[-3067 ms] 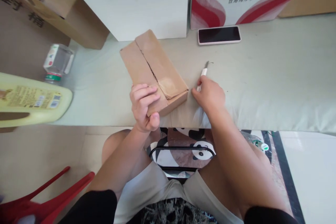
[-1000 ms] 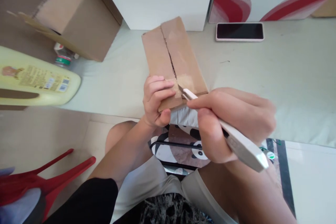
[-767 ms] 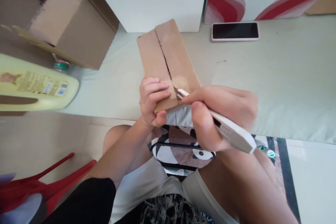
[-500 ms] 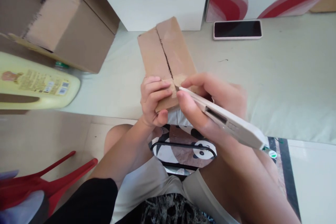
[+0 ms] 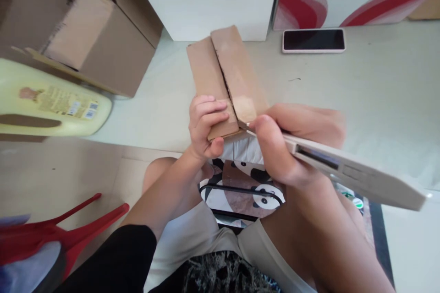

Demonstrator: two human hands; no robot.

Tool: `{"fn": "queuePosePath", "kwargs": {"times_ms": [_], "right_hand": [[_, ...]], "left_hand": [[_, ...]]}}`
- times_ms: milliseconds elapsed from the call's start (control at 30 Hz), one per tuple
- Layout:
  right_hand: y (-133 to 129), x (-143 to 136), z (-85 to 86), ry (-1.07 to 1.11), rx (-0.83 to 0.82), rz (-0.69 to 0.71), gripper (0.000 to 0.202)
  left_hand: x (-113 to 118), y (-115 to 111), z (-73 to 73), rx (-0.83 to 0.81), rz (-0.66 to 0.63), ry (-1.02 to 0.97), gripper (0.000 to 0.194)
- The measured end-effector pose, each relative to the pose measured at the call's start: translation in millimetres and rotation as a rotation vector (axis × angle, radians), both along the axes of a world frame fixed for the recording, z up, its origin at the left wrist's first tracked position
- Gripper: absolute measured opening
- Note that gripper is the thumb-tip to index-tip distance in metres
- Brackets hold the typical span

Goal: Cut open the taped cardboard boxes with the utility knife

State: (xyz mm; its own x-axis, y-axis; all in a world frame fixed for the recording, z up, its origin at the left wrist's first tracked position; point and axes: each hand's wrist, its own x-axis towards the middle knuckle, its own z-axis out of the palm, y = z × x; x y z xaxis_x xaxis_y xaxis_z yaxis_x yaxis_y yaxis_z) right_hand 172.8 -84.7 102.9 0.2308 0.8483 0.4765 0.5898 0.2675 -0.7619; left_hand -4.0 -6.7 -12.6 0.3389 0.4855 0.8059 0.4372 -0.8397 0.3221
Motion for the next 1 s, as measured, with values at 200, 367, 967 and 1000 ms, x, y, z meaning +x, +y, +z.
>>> {"fn": "queuePosePath", "kwargs": {"times_ms": [200, 367, 967, 1000], "right_hand": [[0.3, 19.1, -18.2, 0.107, 0.246, -0.196, 0.026], [12.7, 43.7, -35.5, 0.034, 0.161, -0.303, 0.014], [35.0, 60.2, -83.2, -0.345, -0.750, -0.049, 0.043], [36.1, 58.8, -82.9, -0.313, -0.737, -0.053, 0.042]], "left_hand": [[-3.7, -4.5, 8.1, -0.016, 0.009, 0.016, 0.057], [-8.2, -8.1, 18.7, -0.028, -0.066, -0.057, 0.038], [-26.5, 11.9, 4.0, -0.281, 0.219, -0.458, 0.062], [-28.7, 14.4, 2.8, -0.343, 0.239, -0.535, 0.059]]}}
